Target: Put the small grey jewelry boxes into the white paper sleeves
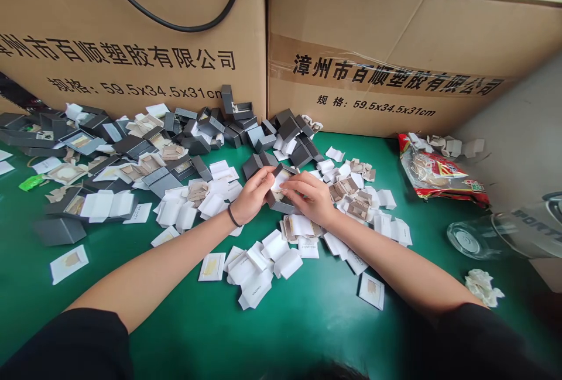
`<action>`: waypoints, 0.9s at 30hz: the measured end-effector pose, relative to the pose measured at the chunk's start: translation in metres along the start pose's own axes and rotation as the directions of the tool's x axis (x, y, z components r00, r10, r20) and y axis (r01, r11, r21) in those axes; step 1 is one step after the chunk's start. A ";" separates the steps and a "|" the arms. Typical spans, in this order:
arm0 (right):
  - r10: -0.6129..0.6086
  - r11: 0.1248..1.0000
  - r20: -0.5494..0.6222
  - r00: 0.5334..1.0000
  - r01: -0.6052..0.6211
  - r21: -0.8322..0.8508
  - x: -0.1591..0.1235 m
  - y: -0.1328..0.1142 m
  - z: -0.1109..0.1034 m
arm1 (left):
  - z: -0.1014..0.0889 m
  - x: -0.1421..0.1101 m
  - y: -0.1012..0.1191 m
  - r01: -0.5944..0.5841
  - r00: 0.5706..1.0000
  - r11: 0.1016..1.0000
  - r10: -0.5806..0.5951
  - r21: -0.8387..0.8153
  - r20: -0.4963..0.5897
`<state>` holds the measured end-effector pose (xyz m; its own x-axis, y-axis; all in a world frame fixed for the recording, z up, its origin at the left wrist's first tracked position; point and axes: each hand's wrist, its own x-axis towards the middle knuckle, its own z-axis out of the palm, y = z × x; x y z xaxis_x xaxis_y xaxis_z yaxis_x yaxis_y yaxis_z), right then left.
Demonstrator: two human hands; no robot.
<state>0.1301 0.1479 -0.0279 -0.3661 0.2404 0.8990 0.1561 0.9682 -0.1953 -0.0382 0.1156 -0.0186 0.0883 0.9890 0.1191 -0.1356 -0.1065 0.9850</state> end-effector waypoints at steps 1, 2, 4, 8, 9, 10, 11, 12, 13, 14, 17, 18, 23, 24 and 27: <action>0.001 1.000 0.006 1.000 -0.001 -0.008 -0.001 0.000 0.000 | -0.001 0.000 -0.001 -0.012 1.000 1.000 0.012 0.025 -0.002; 0.003 1.000 0.018 1.000 -0.002 -0.012 -0.001 0.000 0.001 | -0.002 0.000 -0.002 -0.021 1.000 0.999 0.021 0.045 -0.004; 0.003 1.000 0.037 0.999 -0.002 -0.019 -0.003 0.000 0.001 | -0.003 0.001 -0.004 -0.021 1.000 0.998 0.022 0.054 -0.014; -0.021 0.998 0.037 0.999 0.023 -0.064 -0.003 -0.001 0.000 | -0.004 0.002 -0.005 0.003 1.000 0.998 -0.002 0.056 -0.019; -0.028 0.997 0.028 0.999 0.030 -0.072 -0.002 -0.003 0.000 | -0.004 0.002 -0.005 0.002 1.000 0.998 -0.001 0.070 -0.023; -0.034 0.997 0.016 0.999 0.035 -0.075 -0.001 -0.004 0.000 | -0.003 0.002 -0.005 0.000 1.000 0.996 0.003 0.084 -0.030; -0.034 0.997 0.000 0.999 0.034 -0.072 -0.001 -0.006 -0.001 | -0.002 0.002 -0.004 -0.007 0.999 0.996 0.010 0.087 -0.036; -0.028 0.998 -0.021 0.999 0.026 -0.065 -0.001 -0.008 -0.001 | -0.001 0.003 -0.003 -0.014 0.999 0.997 0.017 0.076 -0.041; -0.012 0.998 -0.048 0.999 0.009 -0.054 -0.001 -0.010 -0.001 | 0.000 0.003 -0.002 -0.019 0.999 0.999 0.021 0.050 -0.046; 0.016 0.999 -0.075 0.997 -0.019 -0.041 -0.001 -0.011 -0.001 | 0.001 0.002 -0.001 -0.023 0.998 1.000 0.023 0.017 -0.053; 0.160 0.987 -0.114 0.980 -0.158 0.027 -0.004 -0.012 -0.001 | 0.001 0.002 -0.001 -0.002 0.999 0.999 0.000 -0.033 -0.043; 0.214 0.976 -0.101 0.972 -0.209 0.053 -0.005 -0.011 -0.001 | 0.000 0.001 -0.001 0.009 1.000 1.000 -0.010 -0.021 -0.023; 0.314 0.947 0.007 0.949 -0.314 0.074 -0.007 -0.007 0.002 | -0.004 -0.001 -0.006 -0.016 0.993 0.999 0.012 0.037 0.116; 0.317 0.947 0.007 0.949 -0.316 0.060 -0.007 -0.007 0.002 | -0.004 -0.001 -0.006 -0.042 0.991 0.998 0.035 0.050 0.130; 0.311 0.950 -0.015 0.950 -0.311 0.006 -0.005 -0.007 0.003 | -0.004 -0.002 -0.004 -0.090 0.982 0.989 0.068 0.119 0.177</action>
<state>0.1286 0.1403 -0.0325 -0.2853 0.5287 0.7994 0.2571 0.8457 -0.4676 -0.0421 0.1148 -0.0229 0.2525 0.9455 0.2058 -0.0247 -0.2063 0.9782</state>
